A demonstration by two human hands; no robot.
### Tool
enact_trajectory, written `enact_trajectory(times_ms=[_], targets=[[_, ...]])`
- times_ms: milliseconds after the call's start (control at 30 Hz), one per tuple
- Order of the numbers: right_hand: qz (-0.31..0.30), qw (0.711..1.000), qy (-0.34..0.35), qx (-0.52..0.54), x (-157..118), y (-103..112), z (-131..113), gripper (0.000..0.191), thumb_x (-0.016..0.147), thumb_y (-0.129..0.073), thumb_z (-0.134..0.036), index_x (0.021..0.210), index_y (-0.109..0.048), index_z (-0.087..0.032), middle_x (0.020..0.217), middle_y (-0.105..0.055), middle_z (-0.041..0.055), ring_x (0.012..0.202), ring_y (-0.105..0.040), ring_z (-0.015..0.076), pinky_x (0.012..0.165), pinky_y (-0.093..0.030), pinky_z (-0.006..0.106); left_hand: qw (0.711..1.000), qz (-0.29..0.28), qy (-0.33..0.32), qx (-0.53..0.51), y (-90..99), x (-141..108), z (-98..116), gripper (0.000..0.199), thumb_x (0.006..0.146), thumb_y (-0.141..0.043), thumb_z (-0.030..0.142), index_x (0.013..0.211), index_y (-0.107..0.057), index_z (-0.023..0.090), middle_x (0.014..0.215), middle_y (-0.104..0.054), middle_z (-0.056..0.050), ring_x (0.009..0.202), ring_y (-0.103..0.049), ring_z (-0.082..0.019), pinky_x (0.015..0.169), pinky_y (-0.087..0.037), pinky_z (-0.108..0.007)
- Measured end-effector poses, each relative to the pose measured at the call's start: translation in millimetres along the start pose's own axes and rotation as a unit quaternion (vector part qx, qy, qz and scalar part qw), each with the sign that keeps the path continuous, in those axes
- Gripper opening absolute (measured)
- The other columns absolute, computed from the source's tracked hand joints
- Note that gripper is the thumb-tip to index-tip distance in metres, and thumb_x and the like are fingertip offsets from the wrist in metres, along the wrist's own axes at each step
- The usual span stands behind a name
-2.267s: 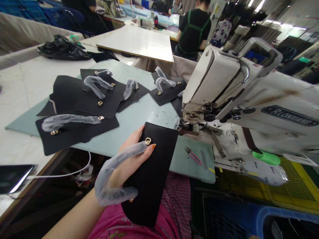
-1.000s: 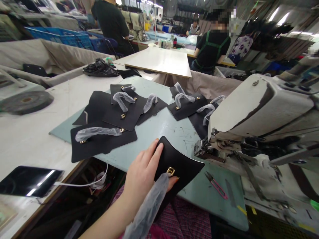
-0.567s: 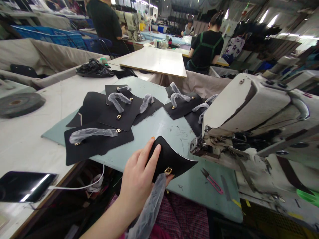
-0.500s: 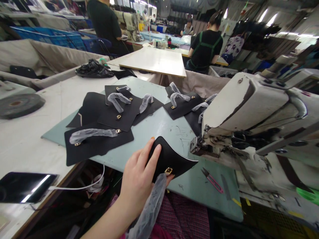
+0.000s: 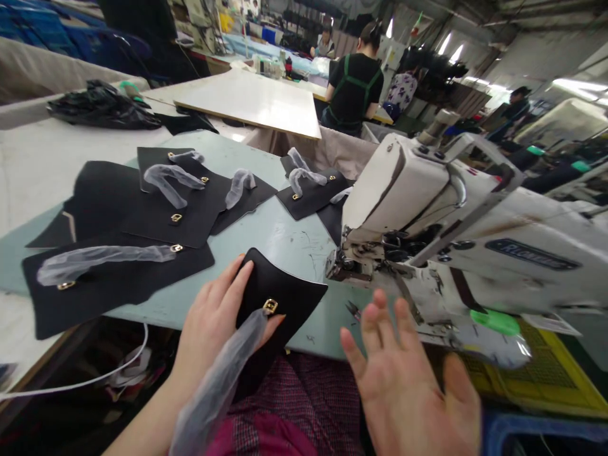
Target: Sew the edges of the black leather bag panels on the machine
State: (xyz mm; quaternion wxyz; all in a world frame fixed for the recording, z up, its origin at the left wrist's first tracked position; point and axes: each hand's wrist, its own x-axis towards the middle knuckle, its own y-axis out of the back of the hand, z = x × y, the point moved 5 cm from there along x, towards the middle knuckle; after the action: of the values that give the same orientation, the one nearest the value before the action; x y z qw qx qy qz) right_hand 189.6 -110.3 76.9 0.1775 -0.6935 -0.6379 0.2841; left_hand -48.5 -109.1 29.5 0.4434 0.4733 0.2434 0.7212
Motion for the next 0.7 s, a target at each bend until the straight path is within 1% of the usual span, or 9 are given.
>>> enact_trajectory(times_ms=[133,233,300,333,400,467,533,600,700], targets=[[0.007,0.997,-0.052,0.048,9,-8,19,0.051,0.096,-0.036,-0.060,0.124,-0.063,-0.029,0.145,-0.050,0.0041,0.133,-0.048,0.0266,0.097,-0.052,0.056,0.995,-0.042,0.069,-0.064,-7.8,-2,-15,0.087,0.079,-0.067,0.054,0.152,-0.029,0.027,0.150,-0.045,-0.014,0.133,-0.048,-0.040,0.109,-0.041,-0.060],[-0.004,0.997,-0.045,0.056,7,-12,19,0.049,0.096,-0.036,-0.058,0.123,-0.064,-0.029,0.145,-0.050,0.0031,0.131,-0.049,0.0253,0.098,-0.051,0.054,0.985,-0.070,0.100,-0.119,-13.6,-5,-21,0.082,0.082,-0.065,0.052,0.152,-0.029,0.030,0.152,-0.043,-0.012,0.137,-0.044,-0.039,0.112,-0.038,-0.062],[-0.012,0.998,-0.036,0.048,8,-10,18,0.046,0.097,-0.037,-0.056,0.123,-0.064,-0.029,0.143,-0.052,0.0036,0.128,-0.052,0.0245,0.096,-0.053,0.051,0.976,-0.084,0.124,-0.156,-16.9,-7,-23,0.078,0.083,-0.064,0.050,0.152,-0.030,0.030,0.153,-0.042,-0.011,0.138,-0.043,-0.039,0.113,-0.037,-0.062],[-0.014,0.999,-0.028,0.033,9,-7,20,0.044,0.096,-0.041,-0.055,0.122,-0.065,-0.029,0.141,-0.053,0.0042,0.125,-0.053,0.0240,0.093,-0.055,0.047,0.970,-0.089,0.141,-0.176,-18.3,-7,-24,0.078,0.083,-0.064,0.050,0.151,-0.032,0.029,0.153,-0.042,-0.011,0.137,-0.043,-0.039,0.113,-0.036,-0.062],[-0.012,0.999,0.000,-0.034,14,5,25,0.036,0.094,-0.053,-0.049,0.119,-0.067,-0.027,0.134,-0.057,0.0056,0.113,-0.058,0.0216,0.083,-0.058,0.036,0.951,-0.114,0.180,-0.223,-22.5,-10,-25,0.077,0.083,-0.065,0.052,0.150,-0.034,0.029,0.151,-0.045,-0.011,0.136,-0.045,-0.037,0.114,-0.036,-0.059],[-0.004,0.989,0.022,-0.144,20,18,36,0.032,0.090,-0.065,-0.041,0.118,-0.068,-0.025,0.121,-0.064,0.0062,0.092,-0.061,0.0159,0.069,-0.055,0.023,0.928,-0.144,0.216,-0.267,-26.4,-13,-25,0.075,0.084,-0.063,0.054,0.149,-0.035,0.030,0.150,-0.047,-0.008,0.136,-0.046,-0.034,0.116,-0.035,-0.055],[-0.015,0.970,0.013,-0.244,24,27,49,0.033,0.090,-0.068,-0.038,0.119,-0.067,-0.023,0.110,-0.067,0.0060,0.074,-0.057,0.0113,0.060,-0.050,0.019,0.910,-0.167,0.239,-0.296,-28.6,-15,-25,0.073,0.085,-0.061,0.056,0.148,-0.037,0.031,0.151,-0.046,-0.006,0.138,-0.044,-0.031,0.118,-0.032,-0.051],[-0.053,0.954,-0.018,-0.294,24,29,62,0.035,0.092,-0.066,-0.042,0.120,-0.067,-0.020,0.108,-0.069,0.0070,0.074,-0.060,0.0119,0.065,-0.051,0.021,0.900,-0.170,0.258,-0.307,-29.1,-16,-26,0.073,0.083,-0.060,0.059,0.147,-0.039,0.029,0.151,-0.046,-0.006,0.139,-0.043,-0.030,0.119,-0.030,-0.049],[-0.116,0.947,-0.060,-0.293,21,19,73,0.035,0.092,-0.066,-0.045,0.115,-0.068,-0.018,0.108,-0.071,0.0087,0.094,-0.066,0.0187,0.084,-0.054,0.028,0.889,-0.179,0.279,-0.316,-31.1,-16,-26,0.078,0.081,-0.059,0.063,0.146,-0.041,0.024,0.149,-0.048,-0.008,0.137,-0.045,-0.030,0.119,-0.030,-0.049]])
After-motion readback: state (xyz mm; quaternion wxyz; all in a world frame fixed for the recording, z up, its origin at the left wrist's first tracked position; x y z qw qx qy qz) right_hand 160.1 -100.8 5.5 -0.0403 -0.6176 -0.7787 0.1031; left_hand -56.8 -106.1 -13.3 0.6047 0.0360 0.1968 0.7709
